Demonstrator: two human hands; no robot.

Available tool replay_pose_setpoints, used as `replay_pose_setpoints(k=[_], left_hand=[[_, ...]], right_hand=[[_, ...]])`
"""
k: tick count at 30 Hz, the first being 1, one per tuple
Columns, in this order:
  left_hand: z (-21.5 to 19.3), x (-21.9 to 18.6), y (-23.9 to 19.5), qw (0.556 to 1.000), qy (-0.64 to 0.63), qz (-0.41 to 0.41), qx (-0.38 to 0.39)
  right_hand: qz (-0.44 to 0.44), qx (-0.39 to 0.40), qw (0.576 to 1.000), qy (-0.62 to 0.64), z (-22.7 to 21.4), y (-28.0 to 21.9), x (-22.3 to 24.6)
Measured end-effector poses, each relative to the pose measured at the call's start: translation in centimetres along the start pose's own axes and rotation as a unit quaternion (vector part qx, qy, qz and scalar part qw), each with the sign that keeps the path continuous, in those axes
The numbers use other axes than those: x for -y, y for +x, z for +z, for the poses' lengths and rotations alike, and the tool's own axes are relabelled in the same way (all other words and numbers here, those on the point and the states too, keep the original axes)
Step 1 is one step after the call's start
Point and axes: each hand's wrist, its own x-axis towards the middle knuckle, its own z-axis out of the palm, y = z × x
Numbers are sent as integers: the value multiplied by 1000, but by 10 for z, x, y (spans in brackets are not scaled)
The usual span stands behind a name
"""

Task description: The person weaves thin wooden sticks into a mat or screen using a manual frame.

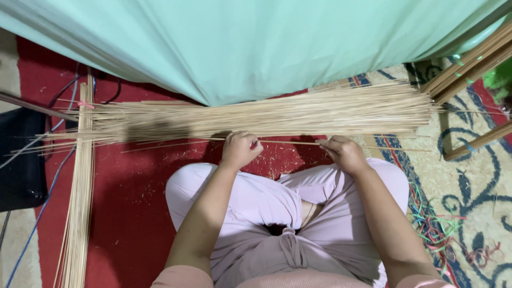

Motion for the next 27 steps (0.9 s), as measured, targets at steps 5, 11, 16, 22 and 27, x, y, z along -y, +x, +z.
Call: replay_pose_setpoints(k=[5,11,16,22,27], left_hand=[[5,6,-2,1000,-29,4,1],[-1,3,-1,999,-47,-6,9],[3,5,-1,999,-21,-14,20],[7,8,-7,998,-24,-24,55],[-2,7,-6,993,-19,-61,100]], right_hand=[[-6,1,1000,-7,-10,0,11],[-5,2,1000,-16,-10,2,13],[-11,-1,1000,-9,-12,4,16],[2,-2,1000,-16,-1,-2,8],[-8,-12,1000,-25,5,-3,0]])
